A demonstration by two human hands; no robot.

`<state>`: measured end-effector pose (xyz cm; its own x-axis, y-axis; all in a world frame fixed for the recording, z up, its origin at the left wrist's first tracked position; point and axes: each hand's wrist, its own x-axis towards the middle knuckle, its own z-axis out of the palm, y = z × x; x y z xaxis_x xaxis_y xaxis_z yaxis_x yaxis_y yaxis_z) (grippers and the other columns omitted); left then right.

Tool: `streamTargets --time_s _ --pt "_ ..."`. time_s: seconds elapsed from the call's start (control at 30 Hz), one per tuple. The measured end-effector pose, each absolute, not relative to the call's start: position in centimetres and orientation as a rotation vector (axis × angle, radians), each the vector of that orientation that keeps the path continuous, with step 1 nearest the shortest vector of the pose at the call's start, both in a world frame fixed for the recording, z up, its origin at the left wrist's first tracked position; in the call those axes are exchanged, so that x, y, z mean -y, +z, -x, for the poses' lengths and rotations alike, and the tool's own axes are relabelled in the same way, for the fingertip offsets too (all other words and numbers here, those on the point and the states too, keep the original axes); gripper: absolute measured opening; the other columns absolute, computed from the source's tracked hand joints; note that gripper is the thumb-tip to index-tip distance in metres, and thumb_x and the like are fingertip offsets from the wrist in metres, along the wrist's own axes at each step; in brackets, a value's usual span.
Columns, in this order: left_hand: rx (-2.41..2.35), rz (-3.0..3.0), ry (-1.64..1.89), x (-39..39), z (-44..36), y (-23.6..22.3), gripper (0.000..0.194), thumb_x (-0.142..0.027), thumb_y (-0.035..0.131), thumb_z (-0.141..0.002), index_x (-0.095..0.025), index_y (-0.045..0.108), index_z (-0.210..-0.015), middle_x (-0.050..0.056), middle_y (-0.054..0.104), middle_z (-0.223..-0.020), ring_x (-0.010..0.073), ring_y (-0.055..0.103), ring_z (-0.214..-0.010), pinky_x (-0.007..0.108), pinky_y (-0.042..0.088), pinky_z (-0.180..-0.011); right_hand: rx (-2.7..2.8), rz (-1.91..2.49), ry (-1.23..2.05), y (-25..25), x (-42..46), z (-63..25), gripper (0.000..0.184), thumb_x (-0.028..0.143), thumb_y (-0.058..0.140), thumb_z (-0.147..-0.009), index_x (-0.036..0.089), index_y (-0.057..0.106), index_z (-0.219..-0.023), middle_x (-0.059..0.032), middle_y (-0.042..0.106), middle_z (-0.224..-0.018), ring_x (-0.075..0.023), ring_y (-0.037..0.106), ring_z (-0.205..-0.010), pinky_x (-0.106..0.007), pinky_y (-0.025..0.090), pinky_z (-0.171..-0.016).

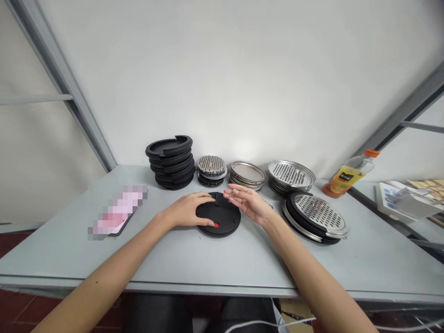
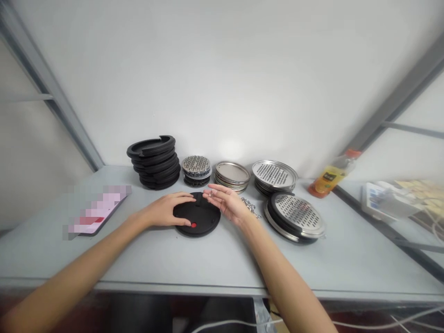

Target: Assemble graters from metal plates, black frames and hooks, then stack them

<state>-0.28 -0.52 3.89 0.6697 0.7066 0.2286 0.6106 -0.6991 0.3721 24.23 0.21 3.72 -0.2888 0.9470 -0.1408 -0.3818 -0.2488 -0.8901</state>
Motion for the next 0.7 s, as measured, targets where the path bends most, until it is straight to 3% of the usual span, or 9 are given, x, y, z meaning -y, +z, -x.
streamTargets --time_s 0.27,0.37,0.47,0.6,0.7 --pt "-0.931 -2.666 0.473 -1.8 -1.0 5.0 0.071 -0.062 0.074 -0.063 -0.022 0.061 -0.12 0.008 0.067 -0.109 0.0262 0.064 -0.097 0.032 0.048 -0.081 0.93 0.934 1.642 3.3 -0.6 -24.4 0.025 0.017 0.069 -0.078 0.019 0.067 -0.103 -0.0045 0.074 -0.095 -0.0117 0.07 -0.082 -0.017 0.057 -0.067" --pt "-0.993 -2.615 0.651 -1.8 -1.4 4.2 0.063 -0.057 0.069 -0.072 -0.022 0.058 -0.123 0.008 0.069 -0.104 0.0243 0.065 -0.095 0.033 0.049 -0.082 0.924 0.936 1.571 3.3 -0.7 -24.4 0.02 0.02 0.071 -0.077 0.02 0.069 -0.097 -0.0045 0.074 -0.095 -0.0125 0.07 -0.084 -0.019 0.057 -0.07" --pt "-1.046 -2.594 0.846 -1.4 -1.6 2.9 0.041 -0.047 0.059 -0.085 -0.02 0.062 -0.116 0.008 0.069 -0.102 0.0223 0.065 -0.094 0.035 0.049 -0.086 0.963 0.93 1.549 3.4 -0.6 -24.1 0.024 0.023 0.075 -0.073 0.021 0.07 -0.096 -0.0047 0.073 -0.095 -0.0139 0.07 -0.086 -0.021 0.056 -0.072" --pt "-0.957 -2.625 1.039 -0.7 -1.6 2.2 0.029 -0.04 0.062 -0.086 -0.02 0.066 -0.106 0.008 0.065 -0.111 0.022 0.061 -0.104 0.037 0.047 -0.094 1.033 0.924 1.535 3.5 -0.2 -23.7 0.03 0.03 0.078 -0.07 0.022 0.07 -0.098 -0.0052 0.072 -0.102 -0.0158 0.069 -0.087 -0.025 0.055 -0.071" --pt "-0.971 -2.564 1.129 -0.3 -1.9 2.3 0.024 -0.034 0.065 -0.084 -0.019 0.068 -0.103 0.008 0.064 -0.111 0.0215 0.061 -0.104 0.037 0.048 -0.095 1.056 0.857 1.52 3.3 0.1 -23.2 0.028 0.033 0.078 -0.07 0.022 0.071 -0.094 -0.0038 0.073 -0.098 -0.015 0.067 -0.09 -0.027 0.053 -0.08"
